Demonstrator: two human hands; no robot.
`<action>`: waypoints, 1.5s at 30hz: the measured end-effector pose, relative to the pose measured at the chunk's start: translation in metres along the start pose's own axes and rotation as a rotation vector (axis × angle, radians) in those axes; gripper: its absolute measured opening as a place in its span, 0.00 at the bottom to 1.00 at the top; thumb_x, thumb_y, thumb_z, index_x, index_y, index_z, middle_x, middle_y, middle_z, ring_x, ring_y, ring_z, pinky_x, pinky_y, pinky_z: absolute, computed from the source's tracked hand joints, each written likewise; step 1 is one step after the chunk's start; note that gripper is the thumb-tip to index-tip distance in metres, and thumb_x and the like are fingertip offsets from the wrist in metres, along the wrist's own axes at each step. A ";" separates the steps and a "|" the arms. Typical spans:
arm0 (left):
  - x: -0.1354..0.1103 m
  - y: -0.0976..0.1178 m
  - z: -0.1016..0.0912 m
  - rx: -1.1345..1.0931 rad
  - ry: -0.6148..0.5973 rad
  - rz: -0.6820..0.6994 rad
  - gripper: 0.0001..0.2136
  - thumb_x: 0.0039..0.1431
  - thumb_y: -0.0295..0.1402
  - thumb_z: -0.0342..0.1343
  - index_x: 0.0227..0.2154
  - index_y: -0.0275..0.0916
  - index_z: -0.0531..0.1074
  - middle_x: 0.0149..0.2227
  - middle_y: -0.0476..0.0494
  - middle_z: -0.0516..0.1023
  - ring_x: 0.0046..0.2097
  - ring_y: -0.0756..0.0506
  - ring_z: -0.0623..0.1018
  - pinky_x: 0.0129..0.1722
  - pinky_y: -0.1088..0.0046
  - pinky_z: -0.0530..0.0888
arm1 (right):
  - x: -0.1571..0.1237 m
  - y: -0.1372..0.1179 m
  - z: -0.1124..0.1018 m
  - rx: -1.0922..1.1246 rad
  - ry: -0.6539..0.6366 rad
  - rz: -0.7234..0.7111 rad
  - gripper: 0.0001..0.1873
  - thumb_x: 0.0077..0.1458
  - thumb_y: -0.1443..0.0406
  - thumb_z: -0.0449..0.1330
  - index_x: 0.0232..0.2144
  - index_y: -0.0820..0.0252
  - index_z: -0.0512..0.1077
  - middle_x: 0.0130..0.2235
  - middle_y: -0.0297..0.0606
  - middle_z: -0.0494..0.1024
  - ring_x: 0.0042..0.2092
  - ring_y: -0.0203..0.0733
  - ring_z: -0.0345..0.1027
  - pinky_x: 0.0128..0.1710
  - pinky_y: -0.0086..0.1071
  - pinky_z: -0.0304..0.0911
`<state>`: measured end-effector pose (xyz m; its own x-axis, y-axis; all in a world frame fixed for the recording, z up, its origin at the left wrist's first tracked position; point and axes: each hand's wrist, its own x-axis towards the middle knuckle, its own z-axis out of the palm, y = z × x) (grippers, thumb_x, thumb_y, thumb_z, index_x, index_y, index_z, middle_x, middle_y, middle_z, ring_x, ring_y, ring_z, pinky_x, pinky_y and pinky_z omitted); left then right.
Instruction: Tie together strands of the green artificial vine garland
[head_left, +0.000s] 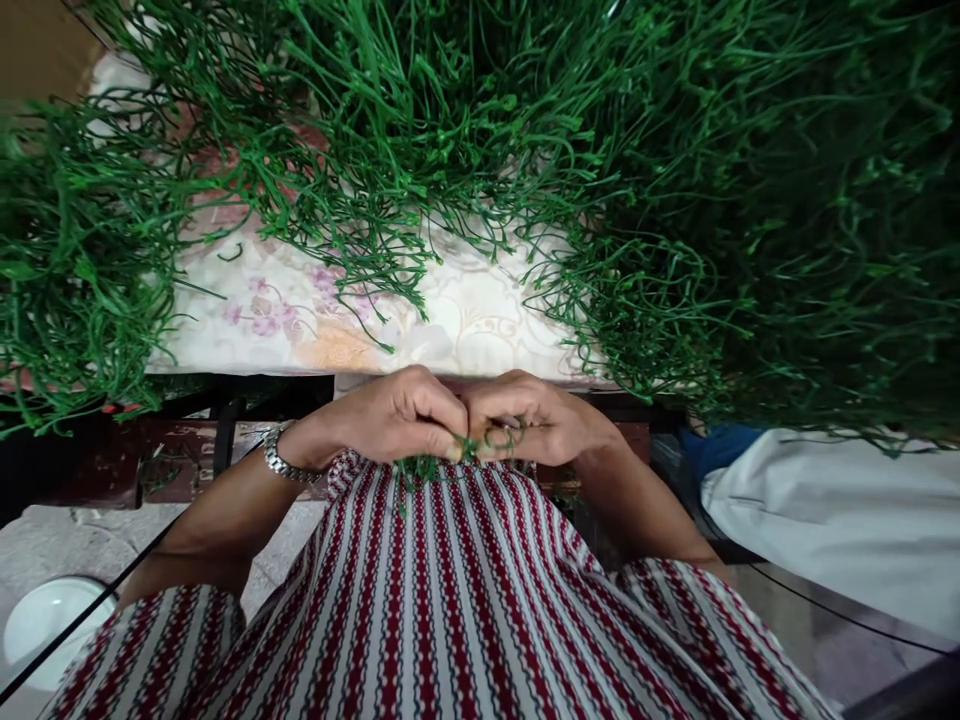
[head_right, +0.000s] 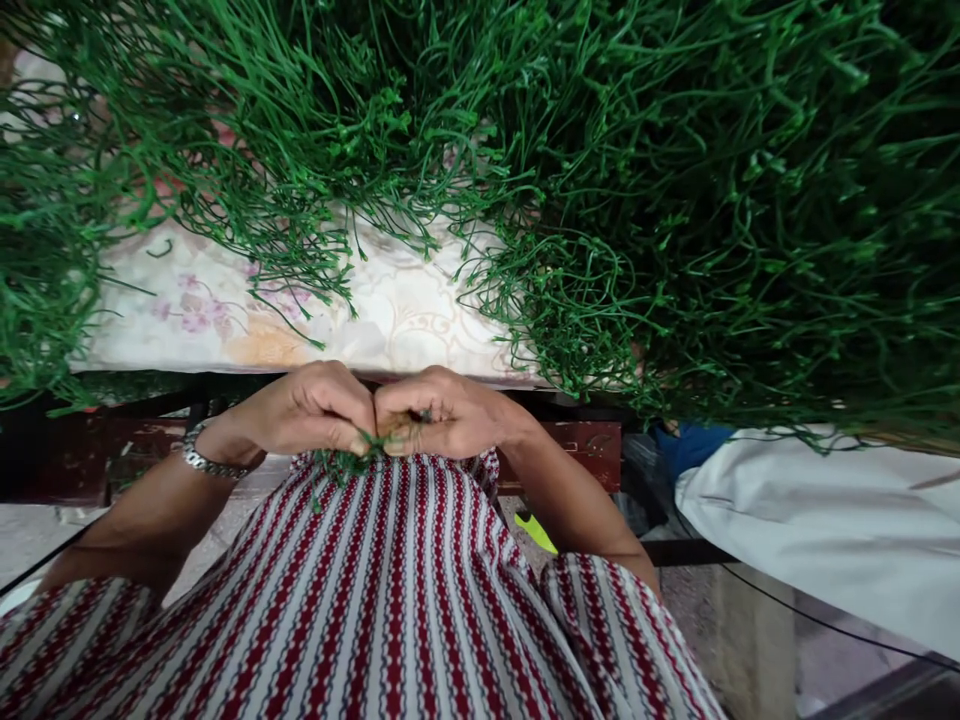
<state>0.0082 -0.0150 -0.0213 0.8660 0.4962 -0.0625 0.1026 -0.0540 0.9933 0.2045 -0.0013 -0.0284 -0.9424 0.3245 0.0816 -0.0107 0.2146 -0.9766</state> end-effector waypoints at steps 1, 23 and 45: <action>0.000 -0.001 -0.001 -0.018 0.033 -0.017 0.11 0.53 0.32 0.52 0.19 0.34 0.70 0.17 0.50 0.65 0.20 0.54 0.62 0.21 0.79 0.61 | 0.000 -0.002 0.001 -0.017 0.059 0.026 0.10 0.55 0.64 0.53 0.24 0.62 0.61 0.22 0.28 0.58 0.24 0.27 0.50 0.23 0.23 0.50; -0.011 0.004 -0.001 -0.158 0.172 0.024 0.08 0.52 0.30 0.55 0.20 0.34 0.72 0.17 0.49 0.67 0.19 0.54 0.63 0.20 0.77 0.60 | -0.005 -0.004 0.015 0.206 0.243 -0.016 0.08 0.56 0.65 0.53 0.29 0.65 0.68 0.24 0.32 0.68 0.24 0.26 0.60 0.23 0.21 0.56; -0.006 0.009 0.024 0.416 0.607 0.108 0.06 0.56 0.23 0.48 0.25 0.35 0.65 0.23 0.50 0.64 0.27 0.53 0.64 0.27 0.77 0.61 | 0.004 0.001 0.047 -0.555 0.835 -0.019 0.06 0.52 0.70 0.57 0.35 0.65 0.69 0.30 0.38 0.74 0.31 0.33 0.67 0.30 0.28 0.65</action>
<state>0.0151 -0.0393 -0.0146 0.4712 0.8546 0.2180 0.3138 -0.3935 0.8641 0.1846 -0.0429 -0.0386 -0.4048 0.8134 0.4178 0.3343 0.5569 -0.7604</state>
